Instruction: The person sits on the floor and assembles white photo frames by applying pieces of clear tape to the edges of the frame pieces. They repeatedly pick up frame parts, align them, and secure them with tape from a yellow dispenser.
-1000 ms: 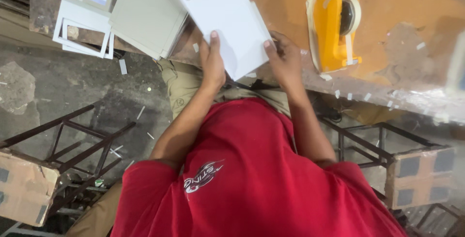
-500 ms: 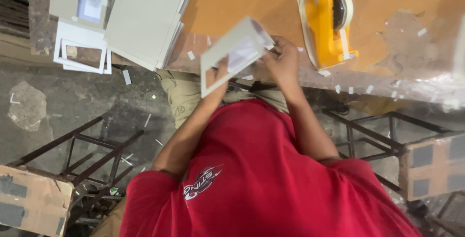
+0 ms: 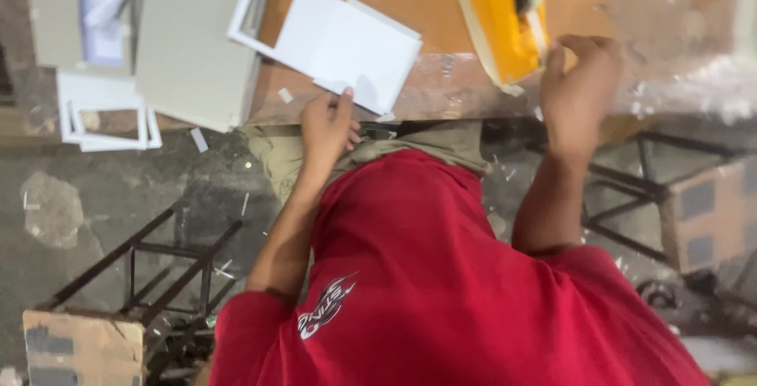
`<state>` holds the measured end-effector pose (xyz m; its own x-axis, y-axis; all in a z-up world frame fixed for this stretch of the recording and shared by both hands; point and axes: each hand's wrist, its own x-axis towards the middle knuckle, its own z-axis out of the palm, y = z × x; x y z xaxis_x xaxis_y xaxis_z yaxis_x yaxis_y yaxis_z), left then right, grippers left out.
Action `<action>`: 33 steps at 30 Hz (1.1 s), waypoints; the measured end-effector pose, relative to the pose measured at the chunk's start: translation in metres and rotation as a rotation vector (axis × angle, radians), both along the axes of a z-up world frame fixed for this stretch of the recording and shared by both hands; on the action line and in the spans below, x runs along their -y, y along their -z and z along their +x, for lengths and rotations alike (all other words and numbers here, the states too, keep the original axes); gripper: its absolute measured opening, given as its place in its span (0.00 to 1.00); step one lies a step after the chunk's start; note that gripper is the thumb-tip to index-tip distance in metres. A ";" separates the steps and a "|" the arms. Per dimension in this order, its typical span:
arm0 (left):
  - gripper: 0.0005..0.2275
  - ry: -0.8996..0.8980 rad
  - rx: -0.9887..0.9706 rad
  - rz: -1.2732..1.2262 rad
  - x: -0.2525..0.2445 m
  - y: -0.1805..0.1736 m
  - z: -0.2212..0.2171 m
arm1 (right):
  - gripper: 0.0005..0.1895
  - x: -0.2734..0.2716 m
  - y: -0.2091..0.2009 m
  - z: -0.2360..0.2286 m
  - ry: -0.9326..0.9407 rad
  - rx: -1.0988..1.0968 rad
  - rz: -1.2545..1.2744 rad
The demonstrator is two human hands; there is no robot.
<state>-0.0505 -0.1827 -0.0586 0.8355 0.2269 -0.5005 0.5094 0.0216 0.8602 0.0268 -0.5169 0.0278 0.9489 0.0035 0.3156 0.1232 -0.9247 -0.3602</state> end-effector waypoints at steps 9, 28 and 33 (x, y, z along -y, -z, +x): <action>0.13 -0.018 0.029 -0.066 0.000 0.005 -0.007 | 0.11 0.020 0.034 0.018 0.033 -0.177 0.402; 0.12 -0.041 0.066 -0.093 -0.002 0.008 -0.008 | 0.20 0.039 0.084 -0.036 0.039 -0.073 1.479; 0.13 -0.014 0.055 -0.087 -0.004 0.007 -0.009 | 0.14 0.051 0.097 -0.038 0.209 0.122 0.368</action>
<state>-0.0592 -0.1787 -0.0655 0.8593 0.1967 -0.4721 0.4604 0.1046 0.8815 -0.0107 -0.5680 -0.0690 0.8730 -0.3183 0.3694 0.0087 -0.7473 -0.6644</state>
